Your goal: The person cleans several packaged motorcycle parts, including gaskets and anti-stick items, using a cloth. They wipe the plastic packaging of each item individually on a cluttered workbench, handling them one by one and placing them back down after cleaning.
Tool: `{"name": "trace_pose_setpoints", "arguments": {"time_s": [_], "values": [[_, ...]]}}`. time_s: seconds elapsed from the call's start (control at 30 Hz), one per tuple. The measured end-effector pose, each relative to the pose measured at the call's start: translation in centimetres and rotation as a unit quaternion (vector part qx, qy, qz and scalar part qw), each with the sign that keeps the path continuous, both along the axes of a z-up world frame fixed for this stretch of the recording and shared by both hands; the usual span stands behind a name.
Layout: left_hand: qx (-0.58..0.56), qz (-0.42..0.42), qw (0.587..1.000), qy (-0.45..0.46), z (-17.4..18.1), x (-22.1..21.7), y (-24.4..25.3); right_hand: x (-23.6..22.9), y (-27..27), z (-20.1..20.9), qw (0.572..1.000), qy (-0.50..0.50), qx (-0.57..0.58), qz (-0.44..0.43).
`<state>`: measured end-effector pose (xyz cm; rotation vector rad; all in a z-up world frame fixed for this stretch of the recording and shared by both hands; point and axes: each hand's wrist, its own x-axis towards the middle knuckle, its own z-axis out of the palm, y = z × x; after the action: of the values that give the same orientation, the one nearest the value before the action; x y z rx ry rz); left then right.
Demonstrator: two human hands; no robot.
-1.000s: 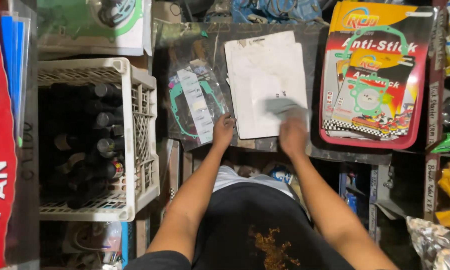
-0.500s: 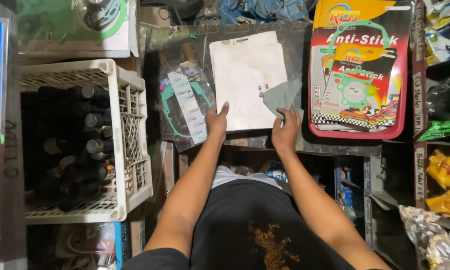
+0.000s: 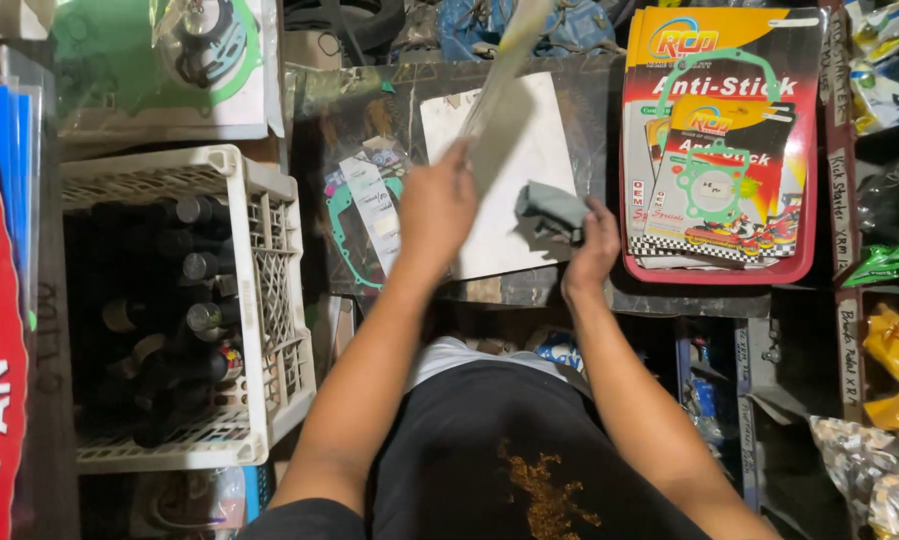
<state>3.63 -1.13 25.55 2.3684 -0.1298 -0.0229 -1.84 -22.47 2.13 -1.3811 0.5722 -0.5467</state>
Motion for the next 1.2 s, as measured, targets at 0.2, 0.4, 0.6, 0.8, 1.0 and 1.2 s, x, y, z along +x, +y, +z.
{"name": "trace_pose_setpoints", "arguments": {"time_s": [0.2, 0.4, 0.6, 0.8, 1.0, 1.2], "values": [[0.097, -0.186, 0.977, 0.042, -13.8, -0.7, -6.4, 1.8, -0.6, 2.3, 0.998, 0.024, 0.057, -0.015], [-0.093, -0.038, 0.978, 0.181, -20.1, -1.6, -4.6, -0.4, -1.5, -1.4, 0.932, 0.058, -0.358, -0.020], [0.009, 0.086, 0.958, 0.272, -31.8, 3.0, 2.7, -0.7, 1.5, -1.0, 0.905, -0.008, -0.402, 0.140], [-0.051, 0.063, 0.960, 0.267, -29.7, 1.1, 2.4, -2.8, 2.7, -0.9, 0.750, 0.274, -0.487, 0.354], [-0.125, 0.074, 0.945, 0.294, -34.4, -1.5, 1.0, -2.1, -1.1, -2.8, 0.759, 0.249, -0.548, 0.250], [-0.086, 0.109, 0.953, 0.270, -30.2, -1.4, -0.6, -3.3, 1.6, -0.7, 0.679, 0.163, -0.535, 0.476]]}}
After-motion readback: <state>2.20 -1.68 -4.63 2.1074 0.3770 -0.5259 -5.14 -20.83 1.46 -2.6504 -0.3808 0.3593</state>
